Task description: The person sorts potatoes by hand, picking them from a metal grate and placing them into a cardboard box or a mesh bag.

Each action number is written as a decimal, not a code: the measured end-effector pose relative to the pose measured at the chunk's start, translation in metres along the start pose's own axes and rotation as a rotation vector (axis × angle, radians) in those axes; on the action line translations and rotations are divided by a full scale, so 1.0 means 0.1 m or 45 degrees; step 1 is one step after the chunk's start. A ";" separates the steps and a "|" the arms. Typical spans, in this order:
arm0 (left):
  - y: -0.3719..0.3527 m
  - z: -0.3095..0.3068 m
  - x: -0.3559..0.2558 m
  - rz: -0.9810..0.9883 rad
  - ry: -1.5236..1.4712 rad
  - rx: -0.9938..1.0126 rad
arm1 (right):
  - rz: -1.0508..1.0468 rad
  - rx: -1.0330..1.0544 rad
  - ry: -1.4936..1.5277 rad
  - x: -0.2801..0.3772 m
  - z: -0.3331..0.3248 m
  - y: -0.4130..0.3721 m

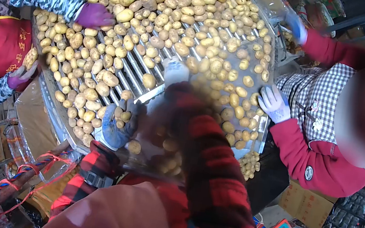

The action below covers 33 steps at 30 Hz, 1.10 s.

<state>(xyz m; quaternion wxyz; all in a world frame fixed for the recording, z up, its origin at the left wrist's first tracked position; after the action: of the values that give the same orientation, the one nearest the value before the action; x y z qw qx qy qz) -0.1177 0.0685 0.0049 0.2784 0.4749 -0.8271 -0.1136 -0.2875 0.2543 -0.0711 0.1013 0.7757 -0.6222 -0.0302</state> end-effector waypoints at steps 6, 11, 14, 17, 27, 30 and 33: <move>0.10 0.03 0.17 -0.207 -0.604 0.248 | 0.075 0.085 1.301 0.56 -0.82 -0.65; 0.16 -0.02 0.24 -0.090 -0.302 -0.064 | -0.238 -0.429 0.399 0.38 -0.70 -0.14; 0.17 -0.07 0.23 -0.092 -0.005 -0.092 | 0.166 -0.154 0.507 0.17 0.00 0.41; 0.13 -0.12 0.26 -0.157 0.194 -0.083 | 0.276 0.188 0.546 0.11 -0.25 0.44; -0.06 0.22 0.31 -0.301 -0.142 0.275 | -0.362 -0.428 1.151 0.99 -1.07 -0.14; -0.01 0.10 0.30 -0.325 0.092 0.236 | -0.231 0.087 0.617 0.92 -0.58 0.43; -0.12 0.12 0.44 -0.359 0.024 0.115 | -0.573 -0.107 0.668 1.10 -0.43 -0.17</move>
<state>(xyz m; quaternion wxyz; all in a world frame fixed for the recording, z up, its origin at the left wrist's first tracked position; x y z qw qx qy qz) -0.1330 0.0238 0.0049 0.2459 0.5995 -0.7537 -0.1100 -0.2393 0.1565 -0.0235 0.2802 0.8700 -0.3865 0.1230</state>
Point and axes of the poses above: each hand's wrist, its own y-axis towards the middle knuckle, its own z-axis out of the palm, x = y × z, the point moved 5 cm from there along y, towards the middle knuckle, and after that the axes turned 8 degrees about y, right-handed, at the moved point
